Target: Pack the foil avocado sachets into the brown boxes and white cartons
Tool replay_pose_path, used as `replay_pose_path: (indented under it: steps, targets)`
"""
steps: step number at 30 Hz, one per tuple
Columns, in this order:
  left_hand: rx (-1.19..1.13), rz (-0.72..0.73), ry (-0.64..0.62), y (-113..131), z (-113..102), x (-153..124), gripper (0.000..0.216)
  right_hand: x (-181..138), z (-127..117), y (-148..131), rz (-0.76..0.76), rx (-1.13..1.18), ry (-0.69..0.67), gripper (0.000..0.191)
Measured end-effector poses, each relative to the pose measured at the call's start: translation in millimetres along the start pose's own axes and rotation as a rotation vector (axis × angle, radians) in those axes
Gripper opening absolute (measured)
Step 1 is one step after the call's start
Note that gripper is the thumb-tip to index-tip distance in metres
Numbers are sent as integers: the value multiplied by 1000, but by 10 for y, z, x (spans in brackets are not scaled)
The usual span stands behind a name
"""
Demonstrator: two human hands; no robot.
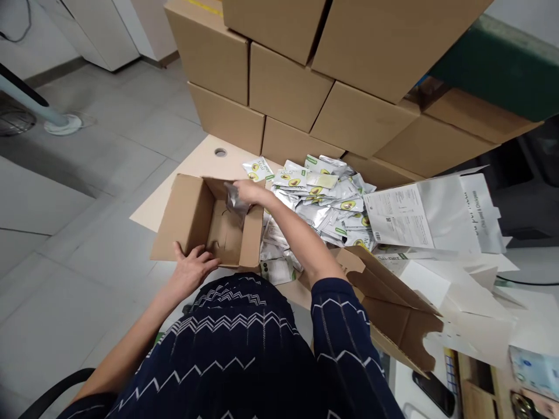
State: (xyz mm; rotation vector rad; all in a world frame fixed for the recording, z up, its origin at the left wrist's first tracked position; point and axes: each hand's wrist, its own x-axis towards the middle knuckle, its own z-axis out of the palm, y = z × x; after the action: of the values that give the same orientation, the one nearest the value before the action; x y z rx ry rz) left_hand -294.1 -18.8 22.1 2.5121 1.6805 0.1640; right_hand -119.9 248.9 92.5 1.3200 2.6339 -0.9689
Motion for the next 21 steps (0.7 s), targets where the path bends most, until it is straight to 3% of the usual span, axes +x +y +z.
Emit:
replay_pose_path:
  steps: [2,5,8,12,16,21]
  targets:
    - [-11,-5,15,-40,9,15,26,74,-54,265,87,297,121,10]
    - [-41,-10,37,-81,16,53,24,113,-8,549,218,804,110,8]
    - [-59,-17,37,-104,41,75,24,98,92,626,239,979,135,11]
    - [-37,-14,31,-116,91,81,26,8,101,342,45,640,190,6]
    - [-31,-39,70,-112,89,117,25,-150,164,-226,-187,222,-48,16]
    - [-79,-107,153,-148,124,120,19,-260,644,-622,-252,-97,-369,17]
